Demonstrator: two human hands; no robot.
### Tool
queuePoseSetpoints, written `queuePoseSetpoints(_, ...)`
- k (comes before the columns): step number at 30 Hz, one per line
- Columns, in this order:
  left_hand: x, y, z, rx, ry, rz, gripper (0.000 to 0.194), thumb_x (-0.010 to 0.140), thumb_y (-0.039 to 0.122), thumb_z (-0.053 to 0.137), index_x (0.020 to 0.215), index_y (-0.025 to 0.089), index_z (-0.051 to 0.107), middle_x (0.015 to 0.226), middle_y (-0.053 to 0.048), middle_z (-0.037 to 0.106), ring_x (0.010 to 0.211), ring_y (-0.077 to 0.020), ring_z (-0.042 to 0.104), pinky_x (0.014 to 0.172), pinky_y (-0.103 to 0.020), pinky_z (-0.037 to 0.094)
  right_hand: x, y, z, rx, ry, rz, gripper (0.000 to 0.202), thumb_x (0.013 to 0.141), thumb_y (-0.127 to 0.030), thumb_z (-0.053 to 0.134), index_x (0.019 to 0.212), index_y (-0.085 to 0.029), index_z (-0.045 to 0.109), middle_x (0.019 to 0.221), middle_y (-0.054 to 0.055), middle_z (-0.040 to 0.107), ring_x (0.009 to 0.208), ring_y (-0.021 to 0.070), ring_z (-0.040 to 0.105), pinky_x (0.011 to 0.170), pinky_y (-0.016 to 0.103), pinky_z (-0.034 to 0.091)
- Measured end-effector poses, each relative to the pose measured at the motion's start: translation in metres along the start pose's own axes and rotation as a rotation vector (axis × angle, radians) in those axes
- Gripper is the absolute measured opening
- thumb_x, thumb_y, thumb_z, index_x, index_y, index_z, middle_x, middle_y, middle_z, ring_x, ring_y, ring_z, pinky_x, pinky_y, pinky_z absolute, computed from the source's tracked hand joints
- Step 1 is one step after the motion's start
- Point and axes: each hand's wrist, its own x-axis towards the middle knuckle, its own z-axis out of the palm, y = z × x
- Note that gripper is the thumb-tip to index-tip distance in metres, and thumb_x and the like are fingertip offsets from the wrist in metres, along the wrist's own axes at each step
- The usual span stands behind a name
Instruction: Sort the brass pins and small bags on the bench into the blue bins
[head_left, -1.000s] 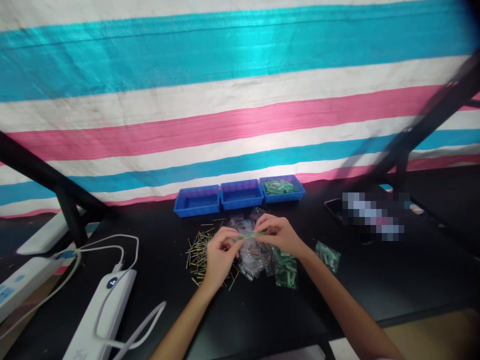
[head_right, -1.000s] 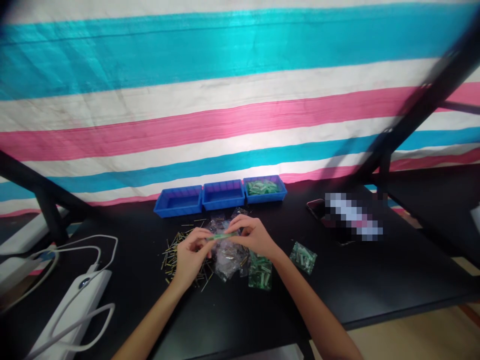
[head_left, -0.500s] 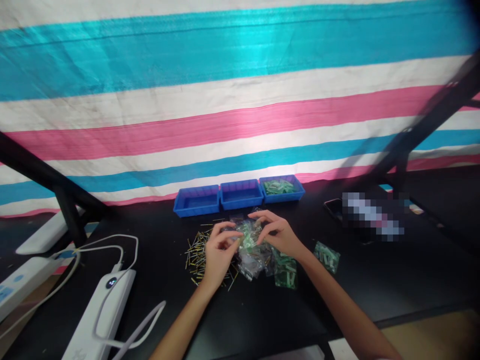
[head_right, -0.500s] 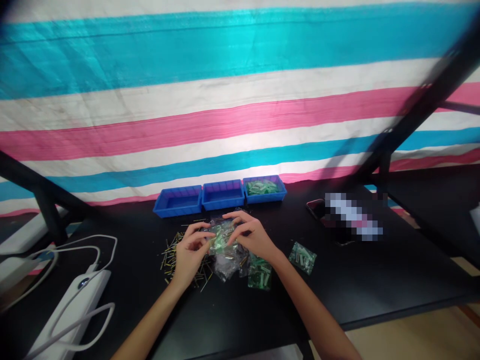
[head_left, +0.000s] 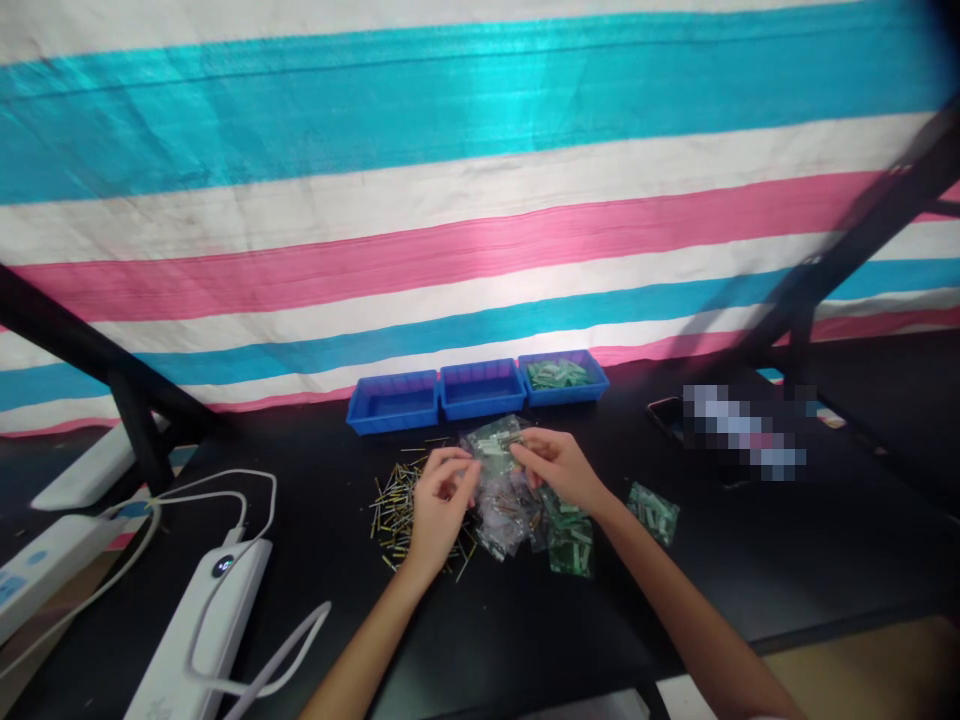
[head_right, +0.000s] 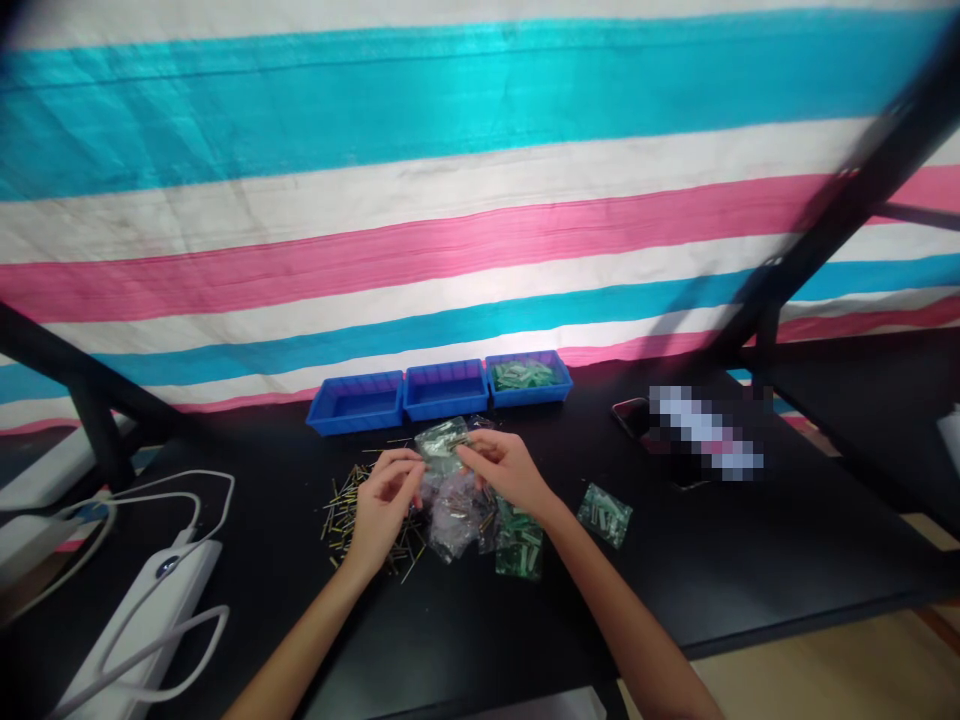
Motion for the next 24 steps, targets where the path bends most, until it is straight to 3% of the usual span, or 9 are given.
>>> queuePoseSetpoints(10,0.0,0.0,-0.001,-0.03,0.01,-0.021,0.021,0.075,0.036,0.059,0.07,0.016,0.061,0.092,-0.002,0.049,0.046,-0.0011,0.045,0.038,-0.016,0.036,0.017,0.013,-0.047,0.18,0.478,-0.029,0.03,0.069,-0.045,0.064,0.079,-0.017,0.059,0.048,-0.009,0.031,0.038,0.0035,0.027,0.035,0.019,0.024)
queuePoseSetpoints(19,-0.002,0.002,-0.001,-0.044,-0.021,-0.032,0.019,0.076,0.035,0.058,0.072,0.016,0.06,0.093,-0.002,0.047,0.048,-0.0015,0.045,0.039,-0.016,0.036,0.016,0.024,-0.085,0.168,0.611,0.057,0.032,0.063,-0.042,0.069,0.055,-0.016,0.054,0.043,-0.007,0.036,0.036,0.0032,0.027,0.03,0.019,0.026)
queuePoseSetpoints(24,-0.002,0.002,-0.001,-0.048,-0.027,-0.027,0.019,0.076,0.035,0.058,0.073,0.016,0.06,0.094,-0.002,0.047,0.048,-0.0014,0.044,0.04,-0.016,0.037,0.016,0.031,-0.097,0.184,0.675,0.061,0.028,0.061,-0.04,0.07,0.062,-0.015,0.058,0.041,-0.009,0.034,0.034,0.0032,0.026,0.031,0.019,0.031)
